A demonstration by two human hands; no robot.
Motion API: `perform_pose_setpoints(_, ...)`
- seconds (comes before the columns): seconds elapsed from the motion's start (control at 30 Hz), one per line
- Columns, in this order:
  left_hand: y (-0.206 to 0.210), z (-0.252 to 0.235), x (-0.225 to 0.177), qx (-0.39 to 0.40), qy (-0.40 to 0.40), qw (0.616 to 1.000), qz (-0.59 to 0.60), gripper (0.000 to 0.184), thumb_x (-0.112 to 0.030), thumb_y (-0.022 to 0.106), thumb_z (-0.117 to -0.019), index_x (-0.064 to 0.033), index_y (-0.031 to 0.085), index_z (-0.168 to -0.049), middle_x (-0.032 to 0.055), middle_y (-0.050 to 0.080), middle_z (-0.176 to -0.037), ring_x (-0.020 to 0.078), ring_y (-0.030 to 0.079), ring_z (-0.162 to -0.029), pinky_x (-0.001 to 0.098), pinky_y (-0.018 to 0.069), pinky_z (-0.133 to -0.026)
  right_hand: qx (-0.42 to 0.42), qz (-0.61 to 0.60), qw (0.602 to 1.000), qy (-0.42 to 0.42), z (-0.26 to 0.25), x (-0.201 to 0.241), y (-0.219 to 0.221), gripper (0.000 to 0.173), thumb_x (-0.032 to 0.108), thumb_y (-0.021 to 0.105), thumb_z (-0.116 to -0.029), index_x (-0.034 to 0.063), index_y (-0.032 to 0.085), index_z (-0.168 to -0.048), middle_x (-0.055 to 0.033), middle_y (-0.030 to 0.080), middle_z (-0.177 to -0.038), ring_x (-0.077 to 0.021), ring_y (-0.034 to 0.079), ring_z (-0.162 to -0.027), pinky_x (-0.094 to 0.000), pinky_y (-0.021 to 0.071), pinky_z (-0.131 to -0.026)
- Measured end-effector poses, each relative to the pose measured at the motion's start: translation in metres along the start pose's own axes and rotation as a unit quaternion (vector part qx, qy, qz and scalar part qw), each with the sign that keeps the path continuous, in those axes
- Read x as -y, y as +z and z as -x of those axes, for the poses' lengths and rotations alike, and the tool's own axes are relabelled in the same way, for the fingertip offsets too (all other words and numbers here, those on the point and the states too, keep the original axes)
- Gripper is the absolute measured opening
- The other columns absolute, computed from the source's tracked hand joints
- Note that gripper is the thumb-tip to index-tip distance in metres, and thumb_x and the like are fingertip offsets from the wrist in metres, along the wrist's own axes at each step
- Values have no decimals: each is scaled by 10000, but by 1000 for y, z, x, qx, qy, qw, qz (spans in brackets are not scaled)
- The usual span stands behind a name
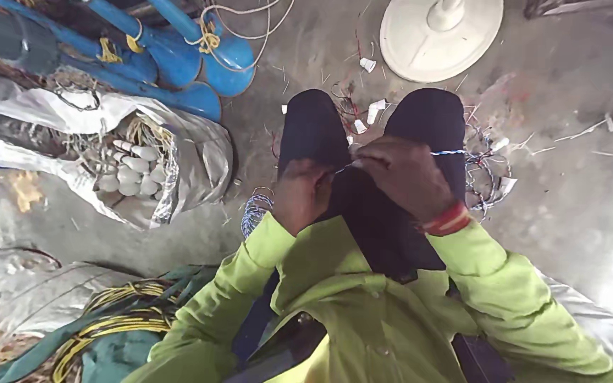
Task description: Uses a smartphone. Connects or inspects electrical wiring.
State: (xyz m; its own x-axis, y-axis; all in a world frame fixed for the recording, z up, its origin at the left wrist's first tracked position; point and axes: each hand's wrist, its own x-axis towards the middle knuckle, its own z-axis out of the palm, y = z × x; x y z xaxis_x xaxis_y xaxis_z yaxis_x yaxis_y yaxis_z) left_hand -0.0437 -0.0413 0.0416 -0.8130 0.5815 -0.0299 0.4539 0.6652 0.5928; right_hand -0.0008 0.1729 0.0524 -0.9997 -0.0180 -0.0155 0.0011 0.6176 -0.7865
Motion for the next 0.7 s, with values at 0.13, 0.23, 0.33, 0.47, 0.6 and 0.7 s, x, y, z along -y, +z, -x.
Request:
perform_pose_setpoints(0.13, 1, -11, 0, 82, 29, 993, 76, 278, -202, 550, -1036, -46, 752, -1146, 115, 736, -1042, 258, 684, -1022, 465, 546, -918, -56, -113, 992, 19, 25, 2, -21, 209, 125, 755, -925, 68, 726, -1124, -20, 734, -984, -27, 682, -795, -187, 579, -703)
perform_pose_setpoints(0.23, -9, -20, -9, 193, -42, 930, 310, 294, -204, 508, -1068, -11, 728, -1098, 36, 716, -896, 72, 650, -774, 283, 562, -723, -97, -179, 979, 27, 37, -2, -25, 226, 84, 797, -867, 51, 698, -1068, 41, 723, -898, 21, 661, -736, -141, 563, -649)
perform_pose_setpoints(0.33, -14, -19, -19, 236, -111, 846, 465, 248, -150, 522, -1064, -3, 721, -1071, -11, 704, -841, 13, 598, -676, 185, 512, -620, -117, -234, 965, 12, 48, -5, -25, 159, 47, 783, -864, 43, 734, -1015, 46, 744, -899, -2, 679, -748, -161, 584, -676)
perform_pose_setpoints(0.47, -20, -15, -31, 283, -187, 779, 527, 187, -87, 577, -1025, 0, 743, -1029, 7, 714, -791, 20, 593, -596, 168, 489, -532, -108, -283, 953, 9, 59, -5, -24, 107, 83, 694, -955, 80, 735, -1053, 73, 737, -937, -22, 690, -809, -205, 600, -753)
perform_pose_setpoints(0.6, -26, -11, -40, 317, -254, 722, 561, 162, -67, 588, -1019, 6, 732, -1033, 37, 730, -826, 74, 676, -677, 224, 587, -631, -110, -375, 919, 49, 68, -4, -22, 120, 131, 634, -1009, 98, 722, -1083, 32, 724, -963, -71, 682, -830, -239, 594, -765)
perform_pose_setpoints(0.7, -27, -7, -42, 323, -283, 705, 564, 147, -48, 589, -1013, 12, 723, -1021, 50, 735, -825, 107, 714, -727, 257, 616, -694, -100, -392, 912, 62, 72, -5, -21, 122, 137, 605, -1022, 92, 713, -1060, 17, 724, -952, -76, 676, -808, -232, 584, -740)
